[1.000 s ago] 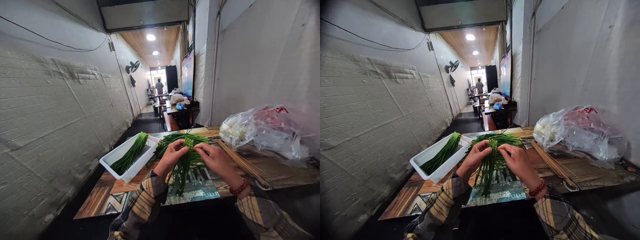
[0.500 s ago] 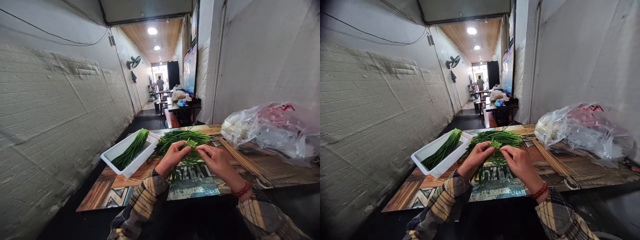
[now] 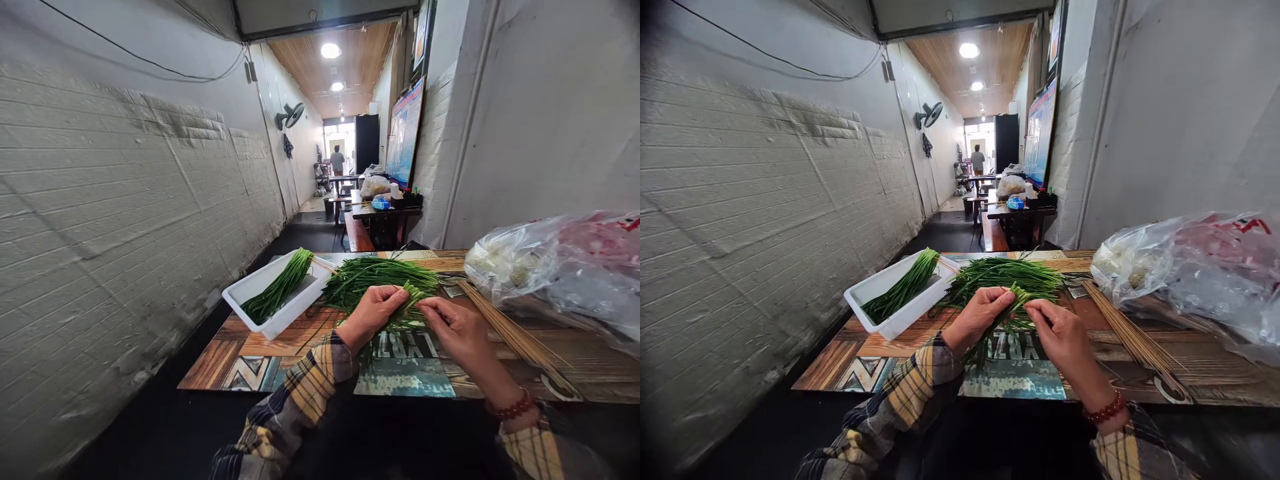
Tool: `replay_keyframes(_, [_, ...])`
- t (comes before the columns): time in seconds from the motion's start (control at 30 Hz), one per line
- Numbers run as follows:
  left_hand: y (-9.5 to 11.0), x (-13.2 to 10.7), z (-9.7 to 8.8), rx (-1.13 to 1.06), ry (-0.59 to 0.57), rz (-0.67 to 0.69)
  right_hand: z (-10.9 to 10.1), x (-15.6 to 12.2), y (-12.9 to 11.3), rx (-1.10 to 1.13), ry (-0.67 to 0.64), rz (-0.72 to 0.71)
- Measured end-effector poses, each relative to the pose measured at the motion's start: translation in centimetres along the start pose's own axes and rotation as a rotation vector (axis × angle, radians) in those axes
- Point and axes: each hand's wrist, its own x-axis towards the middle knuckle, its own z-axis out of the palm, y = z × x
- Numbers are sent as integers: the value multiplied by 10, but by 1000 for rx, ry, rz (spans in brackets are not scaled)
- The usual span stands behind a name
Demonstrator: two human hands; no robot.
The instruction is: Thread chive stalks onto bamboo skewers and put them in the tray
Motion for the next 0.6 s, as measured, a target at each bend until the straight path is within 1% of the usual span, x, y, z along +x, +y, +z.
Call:
replay_keyframes(0.1, [-7,1,0,18,-10,-4,4,-2,0,22,17,3])
replay_keyframes(0.2, [-8,0,0,5,-20,1,7,-3,1,41,16,19])
replay_keyframes(0.27, [-8,-1,-1,17,-44,23,8,-5,3,43,3,54])
replay_keyframes(0.37, [-9,-3,-6,108,-122,44,8,-10,9,71,-14,158])
replay_keyframes(0.43, [-11,-2,-11,185,-164,5,7,-14,13,145,-39,238])
replay_keyframes(0.5, [-11,-1,-17,236,-181,-53,6,-19,17,258,-102,293])
replay_keyframes(0.53, [-11,1,-19,249,-189,-72,6,-21,19,311,-135,300])
replay_keyframes(0.6, [-8,3,-22,267,-231,-104,3,-22,23,373,-158,294])
